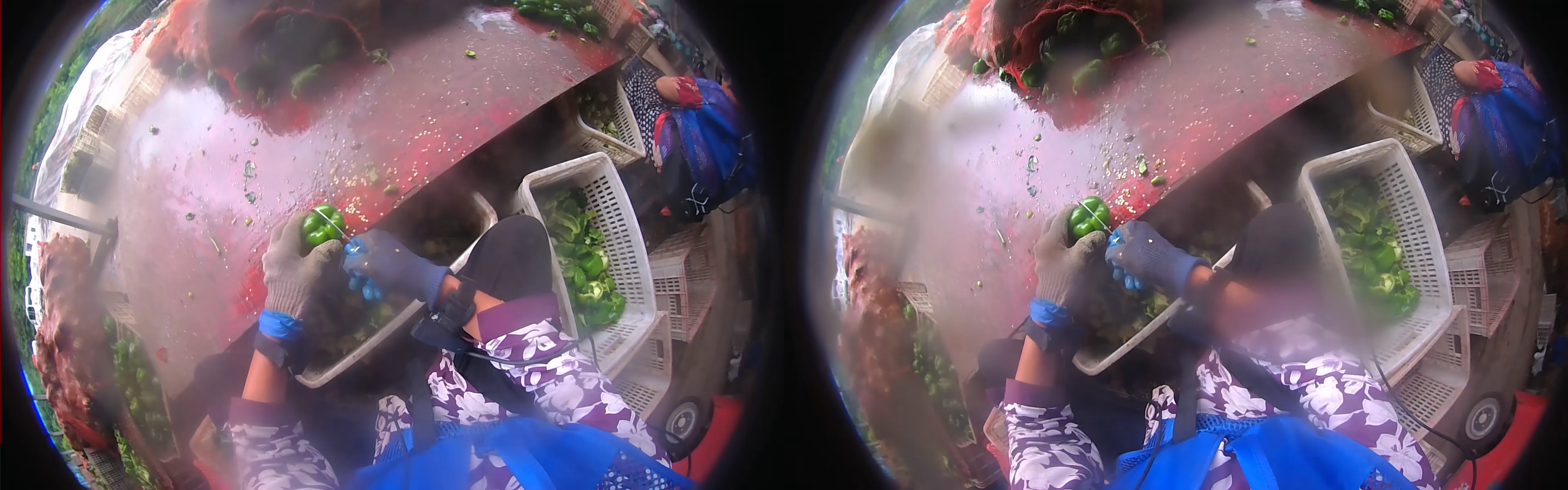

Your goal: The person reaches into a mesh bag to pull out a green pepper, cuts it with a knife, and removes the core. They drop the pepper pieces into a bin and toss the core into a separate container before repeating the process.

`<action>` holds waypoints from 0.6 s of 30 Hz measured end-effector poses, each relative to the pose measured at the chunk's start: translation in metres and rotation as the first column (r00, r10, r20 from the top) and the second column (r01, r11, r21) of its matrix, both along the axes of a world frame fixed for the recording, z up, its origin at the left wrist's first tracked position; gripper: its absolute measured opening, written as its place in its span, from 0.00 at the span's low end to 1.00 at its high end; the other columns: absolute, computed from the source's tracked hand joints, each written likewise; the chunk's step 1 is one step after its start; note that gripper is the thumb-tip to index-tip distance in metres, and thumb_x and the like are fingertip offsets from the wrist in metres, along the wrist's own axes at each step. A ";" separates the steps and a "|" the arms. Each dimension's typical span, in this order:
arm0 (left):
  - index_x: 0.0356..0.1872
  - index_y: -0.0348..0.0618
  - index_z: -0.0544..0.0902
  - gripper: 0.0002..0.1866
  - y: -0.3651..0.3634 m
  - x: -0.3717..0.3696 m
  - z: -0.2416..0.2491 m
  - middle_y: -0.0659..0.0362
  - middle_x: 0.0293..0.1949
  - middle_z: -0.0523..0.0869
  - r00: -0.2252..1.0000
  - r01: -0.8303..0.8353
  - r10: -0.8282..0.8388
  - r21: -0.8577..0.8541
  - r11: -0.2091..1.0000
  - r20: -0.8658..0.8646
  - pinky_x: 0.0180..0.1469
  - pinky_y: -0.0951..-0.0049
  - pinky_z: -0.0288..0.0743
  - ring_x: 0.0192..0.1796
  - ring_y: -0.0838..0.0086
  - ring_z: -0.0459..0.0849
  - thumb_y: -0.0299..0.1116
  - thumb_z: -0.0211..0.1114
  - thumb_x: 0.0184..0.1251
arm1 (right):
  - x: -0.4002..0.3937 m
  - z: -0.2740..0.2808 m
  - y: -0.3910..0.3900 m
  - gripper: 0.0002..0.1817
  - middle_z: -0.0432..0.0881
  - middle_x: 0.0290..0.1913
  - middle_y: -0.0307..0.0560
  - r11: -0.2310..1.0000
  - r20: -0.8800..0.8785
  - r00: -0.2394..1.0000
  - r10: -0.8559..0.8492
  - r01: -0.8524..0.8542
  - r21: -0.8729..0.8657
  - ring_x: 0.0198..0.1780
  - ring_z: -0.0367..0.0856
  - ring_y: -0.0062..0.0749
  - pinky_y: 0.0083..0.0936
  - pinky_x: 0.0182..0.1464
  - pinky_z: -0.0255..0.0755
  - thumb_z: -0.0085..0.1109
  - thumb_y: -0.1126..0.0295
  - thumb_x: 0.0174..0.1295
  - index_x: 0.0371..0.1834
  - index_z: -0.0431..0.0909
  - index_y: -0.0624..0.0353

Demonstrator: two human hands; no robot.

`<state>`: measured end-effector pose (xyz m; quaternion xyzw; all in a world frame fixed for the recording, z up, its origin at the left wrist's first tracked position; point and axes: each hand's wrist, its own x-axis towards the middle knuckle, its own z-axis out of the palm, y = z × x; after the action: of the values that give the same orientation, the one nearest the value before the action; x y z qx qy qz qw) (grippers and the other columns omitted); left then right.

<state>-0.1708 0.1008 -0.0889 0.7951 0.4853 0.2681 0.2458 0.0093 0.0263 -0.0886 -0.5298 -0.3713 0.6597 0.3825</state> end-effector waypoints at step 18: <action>0.60 0.45 0.81 0.40 -0.014 0.025 0.026 0.47 0.52 0.86 0.966 -0.201 0.185 -0.075 0.977 -0.178 0.56 0.55 0.80 0.54 0.51 0.87 0.58 0.81 0.47 | -0.024 -0.043 0.017 0.11 0.86 0.31 0.55 0.988 0.206 0.978 0.014 -0.045 0.147 0.31 0.88 0.42 0.35 0.31 0.83 0.56 0.73 0.64 0.45 0.84 0.67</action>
<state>-0.1461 0.0872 -0.0627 0.7516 0.5916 0.1994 0.2128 -0.0144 0.0435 -0.1316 -0.5585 -0.4654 0.5775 0.3714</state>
